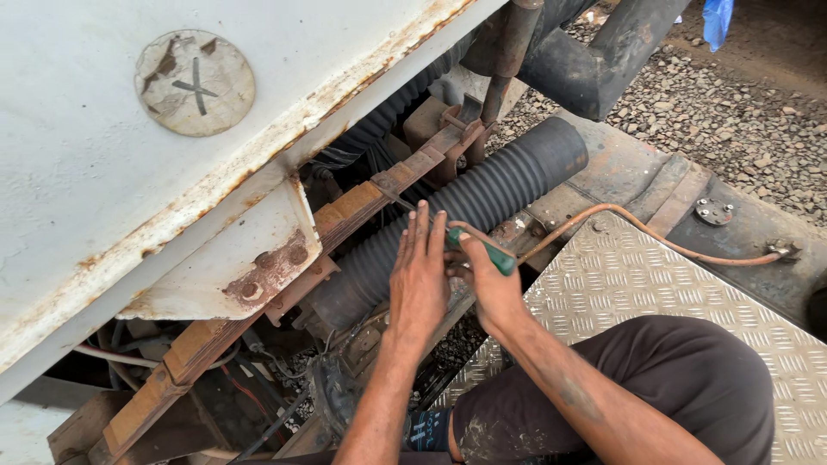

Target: The person uses a green-handled screwdriver to repeatedly pry and adjust a metal bracket attached to a black corrugated hose under a vehicle. The person is seated on a metal platform while performing the task.

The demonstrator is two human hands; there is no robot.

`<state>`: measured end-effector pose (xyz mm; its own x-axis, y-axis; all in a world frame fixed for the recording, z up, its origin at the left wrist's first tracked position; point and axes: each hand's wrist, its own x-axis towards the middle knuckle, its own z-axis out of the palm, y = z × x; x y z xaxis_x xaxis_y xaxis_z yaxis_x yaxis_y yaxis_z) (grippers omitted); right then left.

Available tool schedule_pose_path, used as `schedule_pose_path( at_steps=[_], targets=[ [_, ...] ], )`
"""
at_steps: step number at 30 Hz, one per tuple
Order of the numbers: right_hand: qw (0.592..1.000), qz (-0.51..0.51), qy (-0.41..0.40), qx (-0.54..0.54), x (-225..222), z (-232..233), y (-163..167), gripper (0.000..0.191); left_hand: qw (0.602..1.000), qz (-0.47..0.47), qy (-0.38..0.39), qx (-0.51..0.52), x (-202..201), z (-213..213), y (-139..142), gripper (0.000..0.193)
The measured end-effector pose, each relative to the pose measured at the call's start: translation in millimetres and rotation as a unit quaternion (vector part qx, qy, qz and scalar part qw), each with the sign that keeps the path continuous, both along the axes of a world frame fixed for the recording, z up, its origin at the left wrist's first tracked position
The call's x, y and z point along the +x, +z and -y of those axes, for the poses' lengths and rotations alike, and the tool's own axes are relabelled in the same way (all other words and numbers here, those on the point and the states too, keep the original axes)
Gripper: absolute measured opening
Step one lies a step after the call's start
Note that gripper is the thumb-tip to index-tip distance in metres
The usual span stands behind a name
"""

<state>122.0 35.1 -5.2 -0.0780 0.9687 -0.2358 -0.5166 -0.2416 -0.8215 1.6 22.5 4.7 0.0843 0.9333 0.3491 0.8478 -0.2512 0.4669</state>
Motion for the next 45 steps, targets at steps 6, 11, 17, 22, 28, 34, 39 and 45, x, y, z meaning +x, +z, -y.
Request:
schedule_pose_path(
  at_steps=[6, 11, 17, 22, 28, 34, 39, 45],
  targets=[
    [0.973, 0.173, 0.019, 0.152, 5, 0, 15, 0.035, 1.0, 0.018, 0.019, 0.013, 4, 2, -2, 0.073],
    [0.933, 0.259, 0.069, 0.241, 4, -10, 26, 0.034, 0.999, 0.02, 0.026, -0.016, -9, -5, 4, 0.074],
    [0.919, 0.318, 0.082, 0.22, 15, -12, 36, 0.035, 0.999, 0.049, 0.015, -0.001, 0, 3, 7, 0.073],
    [0.901, 0.304, 0.103, 0.29, 4, -20, 34, 0.038, 0.998, 0.041, 0.041, -0.016, -8, -2, 10, 0.075],
    [0.926, 0.27, 0.067, 0.256, 9, -17, 28, 0.034, 0.999, 0.044, 0.018, 0.012, -8, 6, 9, 0.066],
    [0.953, 0.232, 0.069, 0.184, 17, -20, 30, 0.034, 0.999, 0.039, 0.013, 0.024, 5, 1, 10, 0.064],
    [0.931, 0.253, 0.063, 0.257, 7, -17, 28, 0.034, 1.0, 0.019, 0.018, 0.017, -9, 2, 17, 0.068],
    [0.96, 0.23, 0.051, 0.148, 21, -12, 28, 0.034, 0.999, 0.043, -0.007, 0.031, 6, 10, 11, 0.069]
  ],
)
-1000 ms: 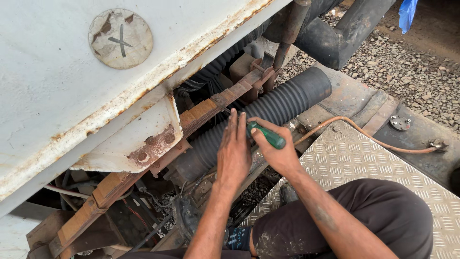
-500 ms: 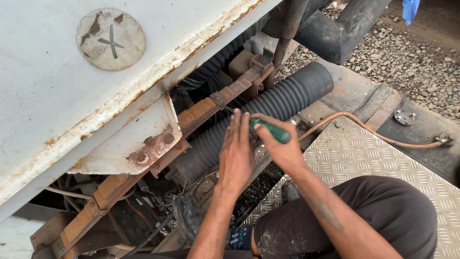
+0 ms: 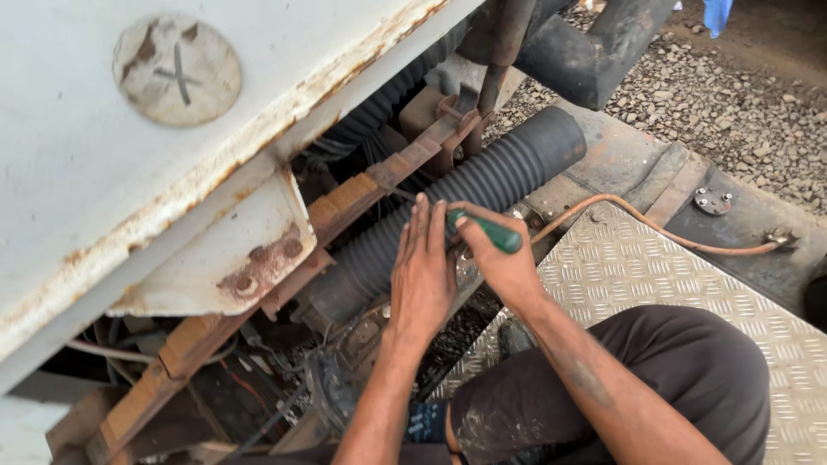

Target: The person uses a green-handled screwdriver to repeatedly pry and adjust a metal bracket attached to a black corrugated hose under a vehicle. The person is seated on a metal platform while performing the task.

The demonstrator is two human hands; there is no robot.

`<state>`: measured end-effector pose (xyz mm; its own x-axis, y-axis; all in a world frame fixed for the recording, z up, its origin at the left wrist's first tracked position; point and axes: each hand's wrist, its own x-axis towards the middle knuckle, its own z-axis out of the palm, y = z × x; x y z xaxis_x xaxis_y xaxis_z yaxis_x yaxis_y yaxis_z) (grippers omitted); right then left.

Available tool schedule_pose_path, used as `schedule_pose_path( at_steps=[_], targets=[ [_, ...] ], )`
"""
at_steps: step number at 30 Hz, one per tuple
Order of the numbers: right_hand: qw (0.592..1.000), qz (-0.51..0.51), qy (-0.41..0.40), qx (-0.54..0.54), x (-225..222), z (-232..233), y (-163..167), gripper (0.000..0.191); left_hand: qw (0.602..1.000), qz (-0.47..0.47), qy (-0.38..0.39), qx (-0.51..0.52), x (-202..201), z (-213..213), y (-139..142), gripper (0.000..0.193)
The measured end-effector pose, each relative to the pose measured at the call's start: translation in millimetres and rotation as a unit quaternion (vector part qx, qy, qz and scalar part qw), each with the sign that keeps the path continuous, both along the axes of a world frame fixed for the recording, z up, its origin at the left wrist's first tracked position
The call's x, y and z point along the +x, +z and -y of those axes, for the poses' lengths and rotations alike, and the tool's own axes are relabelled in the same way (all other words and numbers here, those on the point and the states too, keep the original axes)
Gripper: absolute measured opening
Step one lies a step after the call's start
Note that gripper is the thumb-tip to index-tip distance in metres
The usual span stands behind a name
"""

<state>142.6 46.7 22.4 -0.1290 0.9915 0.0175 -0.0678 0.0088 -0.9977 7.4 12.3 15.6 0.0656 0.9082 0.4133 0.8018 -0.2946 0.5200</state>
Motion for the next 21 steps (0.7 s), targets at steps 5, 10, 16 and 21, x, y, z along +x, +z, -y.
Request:
schedule_pose_path(
  at_steps=[5, 10, 16, 21],
  targets=[
    [1.0, -0.023, -0.006, 0.021, -13, -4, -1, 0.034, 0.999, -0.026, 0.023, -0.024, -10, -10, 2, 0.069],
    [0.997, 0.048, 0.012, 0.067, -5, 3, 4, 0.032, 1.0, -0.007, 0.007, 0.0, -6, 2, 4, 0.068],
    [0.996, 0.0, 0.037, 0.078, -12, -1, 18, 0.033, 0.999, -0.025, 0.025, -0.017, -10, -7, 11, 0.071],
    [0.995, 0.077, 0.012, 0.057, -12, 2, 20, 0.034, 1.0, -0.021, 0.015, -0.013, -12, -4, 12, 0.068]
  ],
)
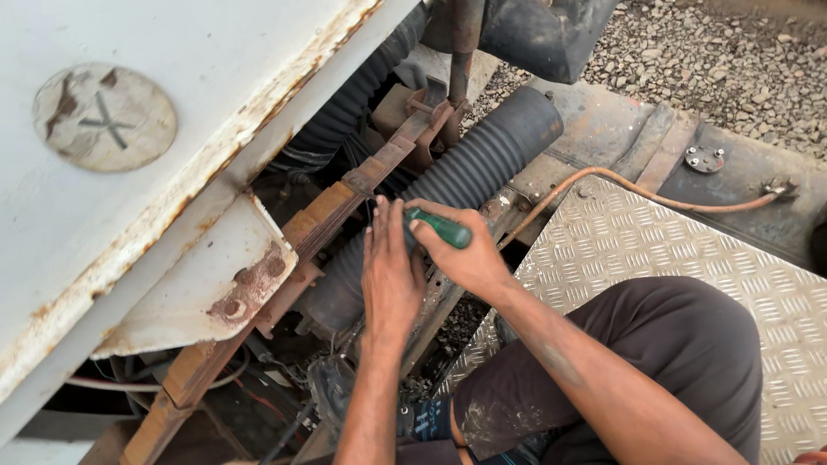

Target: The person uses a green-handled screwdriver to repeatedly pry and adjust a metal bracket attached to a black corrugated hose under a vehicle. The person is seated on a metal platform while performing the task.

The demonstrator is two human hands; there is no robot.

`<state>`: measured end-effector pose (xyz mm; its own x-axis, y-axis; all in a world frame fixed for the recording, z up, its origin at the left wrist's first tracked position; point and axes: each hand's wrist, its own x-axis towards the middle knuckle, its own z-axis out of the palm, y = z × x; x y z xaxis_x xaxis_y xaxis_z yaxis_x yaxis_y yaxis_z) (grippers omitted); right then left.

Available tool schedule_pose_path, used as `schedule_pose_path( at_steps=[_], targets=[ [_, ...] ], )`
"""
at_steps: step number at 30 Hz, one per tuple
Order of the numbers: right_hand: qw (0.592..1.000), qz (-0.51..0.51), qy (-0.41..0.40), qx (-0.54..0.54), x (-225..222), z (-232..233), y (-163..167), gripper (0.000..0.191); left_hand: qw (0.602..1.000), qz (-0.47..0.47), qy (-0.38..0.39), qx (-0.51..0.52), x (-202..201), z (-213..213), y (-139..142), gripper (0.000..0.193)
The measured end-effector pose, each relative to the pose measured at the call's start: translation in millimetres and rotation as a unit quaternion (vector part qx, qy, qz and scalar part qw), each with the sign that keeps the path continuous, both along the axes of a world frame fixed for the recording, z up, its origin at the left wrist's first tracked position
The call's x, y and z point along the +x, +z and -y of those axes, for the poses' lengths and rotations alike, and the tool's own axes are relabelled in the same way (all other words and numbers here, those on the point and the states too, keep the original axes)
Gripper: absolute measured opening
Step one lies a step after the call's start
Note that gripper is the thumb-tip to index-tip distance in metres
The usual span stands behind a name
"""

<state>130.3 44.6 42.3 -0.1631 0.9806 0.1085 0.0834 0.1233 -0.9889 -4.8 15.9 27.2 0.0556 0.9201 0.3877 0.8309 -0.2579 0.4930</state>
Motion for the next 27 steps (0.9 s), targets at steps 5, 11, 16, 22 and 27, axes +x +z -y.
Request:
schedule_pose_path(
  at_steps=[5, 11, 16, 22, 27],
  targets=[
    [0.997, -0.063, -0.014, -0.052, 14, 2, -1, 0.034, 1.0, -0.007, -0.009, 0.025, 13, 5, -5, 0.063],
    [0.997, -0.047, -0.014, -0.063, 3, 6, -3, 0.033, 1.0, -0.009, 0.0, 0.024, 6, 3, -1, 0.064],
    [0.996, -0.077, -0.008, -0.042, 14, 13, 5, 0.032, 0.999, -0.005, -0.006, 0.036, 12, 12, -6, 0.063],
    [0.99, 0.105, -0.081, -0.05, 18, 21, 21, 0.027, 1.0, -0.006, -0.026, -0.001, 18, 12, -8, 0.051],
    [0.999, 0.004, -0.051, -0.009, 14, 26, 26, 0.028, 0.999, 0.028, -0.025, 0.02, 15, 12, 1, 0.058]
  ],
)
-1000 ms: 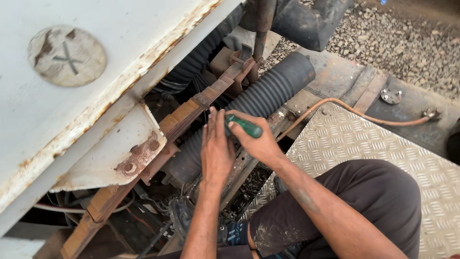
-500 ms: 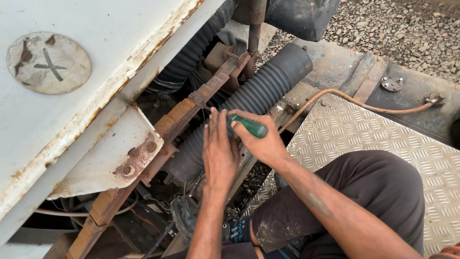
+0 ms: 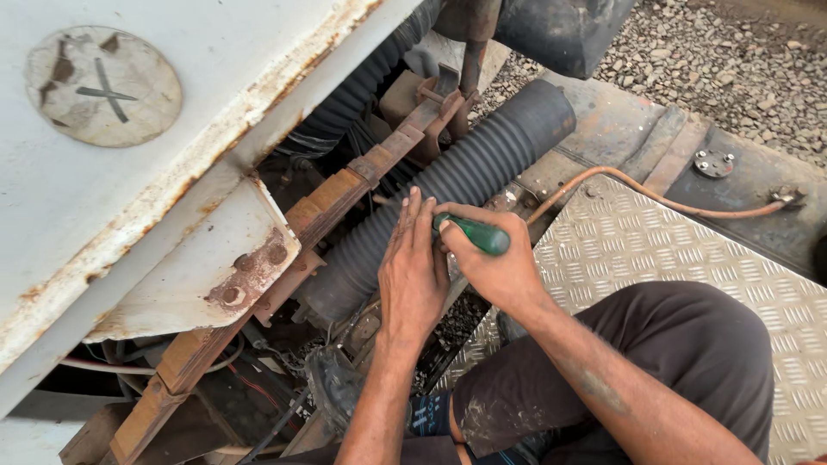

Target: The person uses a green-handled screwdriver to repeatedly pry and adjust a metal bracket attached to a black corrugated hose under a vehicle. The person is seated on a metal platform while performing the task.

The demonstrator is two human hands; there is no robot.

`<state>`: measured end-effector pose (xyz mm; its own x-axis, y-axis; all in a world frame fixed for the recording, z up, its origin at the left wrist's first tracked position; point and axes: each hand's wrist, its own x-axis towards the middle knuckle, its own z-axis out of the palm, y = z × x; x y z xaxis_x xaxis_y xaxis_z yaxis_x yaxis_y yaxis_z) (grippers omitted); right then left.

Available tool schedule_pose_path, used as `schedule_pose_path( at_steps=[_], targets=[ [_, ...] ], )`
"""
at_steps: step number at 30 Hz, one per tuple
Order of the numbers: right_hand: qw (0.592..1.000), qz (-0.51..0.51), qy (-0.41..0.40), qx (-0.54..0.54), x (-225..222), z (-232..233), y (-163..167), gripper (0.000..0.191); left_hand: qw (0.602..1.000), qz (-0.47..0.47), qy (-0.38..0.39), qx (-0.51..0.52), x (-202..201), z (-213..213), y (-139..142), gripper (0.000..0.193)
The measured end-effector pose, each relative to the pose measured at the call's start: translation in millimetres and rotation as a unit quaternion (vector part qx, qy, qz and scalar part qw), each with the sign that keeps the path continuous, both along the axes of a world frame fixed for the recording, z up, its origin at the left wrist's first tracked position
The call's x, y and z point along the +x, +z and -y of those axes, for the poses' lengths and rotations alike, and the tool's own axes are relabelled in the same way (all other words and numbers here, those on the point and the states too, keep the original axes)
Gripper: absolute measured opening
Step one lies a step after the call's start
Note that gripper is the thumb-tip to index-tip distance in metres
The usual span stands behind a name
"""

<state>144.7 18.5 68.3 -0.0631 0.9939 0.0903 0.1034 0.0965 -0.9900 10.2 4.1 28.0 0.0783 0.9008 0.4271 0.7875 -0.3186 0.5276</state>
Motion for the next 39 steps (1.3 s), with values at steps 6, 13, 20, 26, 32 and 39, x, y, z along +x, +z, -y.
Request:
schedule_pose_path(
  at_steps=[6, 13, 20, 26, 32, 39],
  targets=[
    [0.999, -0.025, 0.013, 0.018, -4, 1, -3, 0.03, 1.0, -0.015, 0.006, 0.004, -1, 0, 7, 0.064],
    [0.999, -0.043, 0.025, 0.021, -10, -2, -11, 0.031, 1.0, -0.021, 0.012, -0.001, -6, -2, 1, 0.063],
    [0.999, 0.029, 0.01, 0.017, -8, -2, -15, 0.031, 1.0, -0.008, 0.031, -0.001, 0, -4, -8, 0.06],
    [1.0, 0.003, -0.007, -0.014, -7, -12, -21, 0.031, 1.0, -0.011, 0.024, 0.006, -5, -12, -9, 0.059],
    [0.999, 0.027, 0.037, 0.028, 0, -6, -27, 0.032, 0.999, -0.003, 0.03, -0.011, -3, -6, -12, 0.067],
    [0.993, -0.073, 0.083, 0.033, -10, -13, -26, 0.033, 0.999, -0.016, 0.021, -0.028, -6, -8, -8, 0.072]
  ],
)
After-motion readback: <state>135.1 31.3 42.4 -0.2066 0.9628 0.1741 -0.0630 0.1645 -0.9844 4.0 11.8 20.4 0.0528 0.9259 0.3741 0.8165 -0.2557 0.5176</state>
